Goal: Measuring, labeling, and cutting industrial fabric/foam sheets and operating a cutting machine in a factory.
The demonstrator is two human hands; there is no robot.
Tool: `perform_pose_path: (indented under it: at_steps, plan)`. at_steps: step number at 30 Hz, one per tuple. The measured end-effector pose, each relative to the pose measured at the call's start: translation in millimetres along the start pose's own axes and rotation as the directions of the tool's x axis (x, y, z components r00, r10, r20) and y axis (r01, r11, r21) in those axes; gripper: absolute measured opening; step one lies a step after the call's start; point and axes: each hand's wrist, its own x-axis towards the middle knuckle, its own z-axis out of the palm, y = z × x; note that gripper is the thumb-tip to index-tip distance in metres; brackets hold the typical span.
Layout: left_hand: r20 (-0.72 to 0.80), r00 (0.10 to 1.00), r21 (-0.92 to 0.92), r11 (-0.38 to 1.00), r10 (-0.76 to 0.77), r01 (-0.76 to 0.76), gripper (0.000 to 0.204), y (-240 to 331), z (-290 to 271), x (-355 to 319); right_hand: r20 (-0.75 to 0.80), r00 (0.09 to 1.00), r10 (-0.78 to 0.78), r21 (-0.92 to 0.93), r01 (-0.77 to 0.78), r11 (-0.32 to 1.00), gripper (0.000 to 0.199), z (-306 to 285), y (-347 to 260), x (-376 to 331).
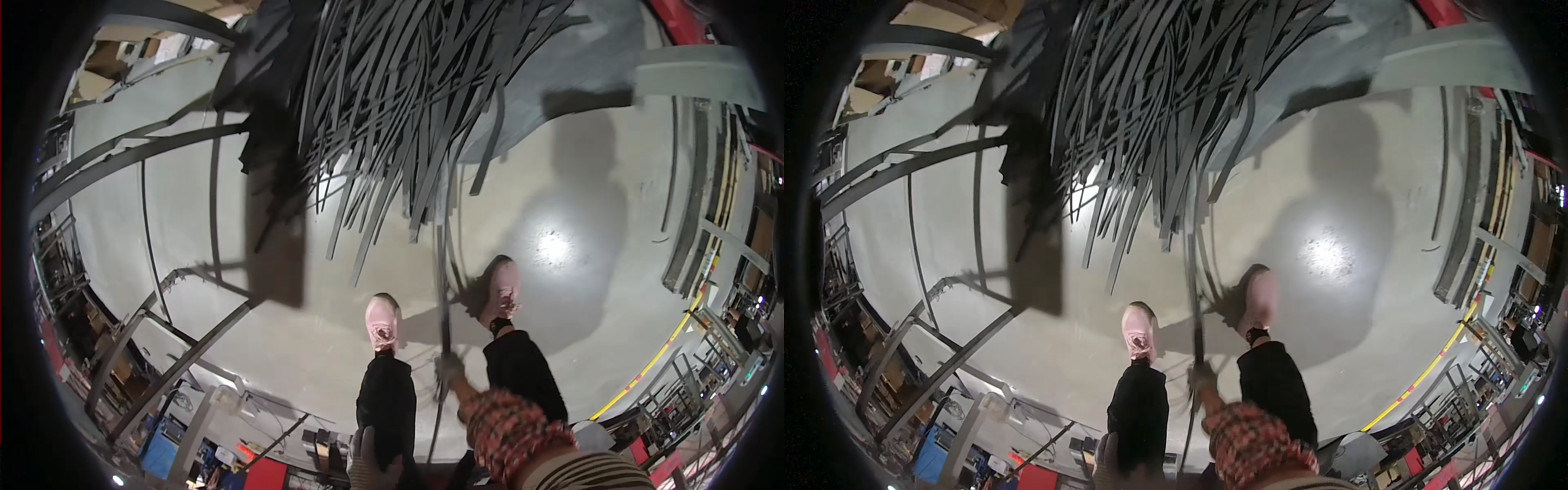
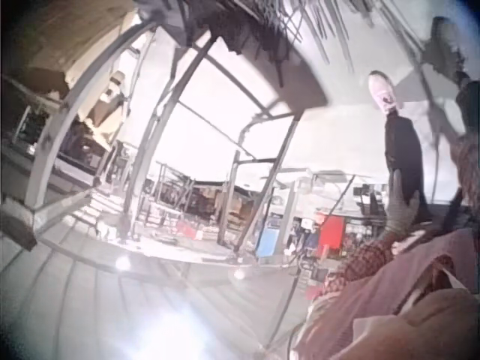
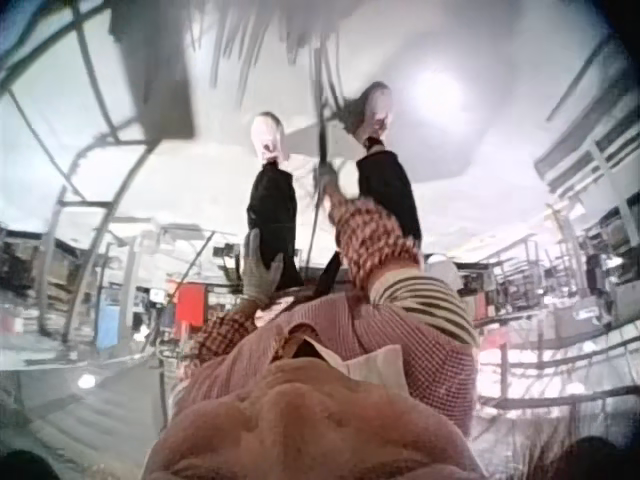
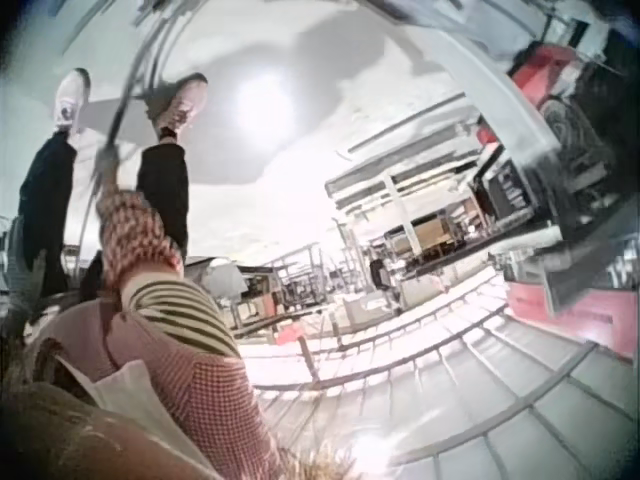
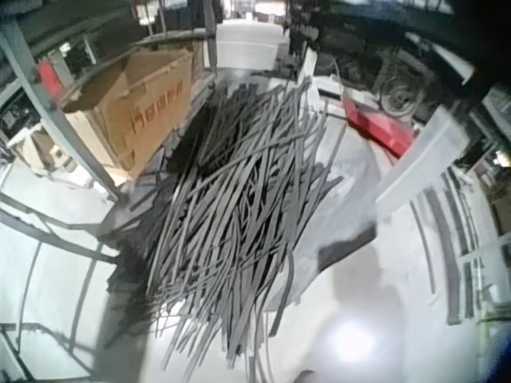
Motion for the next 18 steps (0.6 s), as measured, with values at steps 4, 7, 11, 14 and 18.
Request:
perform_pose_path:
  at_steps: [4,7,11,14,18]
  plan:
    - [0.041,0.998,-0.169,0.984,-0.056,0.062,0.080,-25,21,-15,0.280,0.951,-0.128,-0.072,0.154,0.985,0.040,9,39,-163]
    - [-0.010,0.998,-0.114,0.992,0.058,-0.059,0.093,-56,68,-1,0.291,0.848,-0.443,-0.310,0.521,0.795,0.046,-24,44,-217]
    - [-0.348,0.903,0.270,0.949,0.253,-0.161,0.108,-173,143,21,0.274,0.737,-0.618,-0.143,0.667,0.732,0.040,-67,-19,-315]
    - [-0.306,0.909,0.157,0.957,0.282,-0.244,0.100,-113,131,19,0.232,0.749,-0.620,0.262,0.566,0.782,0.032,-116,-75,-379]
    - [-0.299,0.928,-0.088,0.962,0.223,-0.260,0.084,1,76,-25,-0.054,0.335,-0.941,0.196,0.927,0.320,0.012,-207,-180,-410]
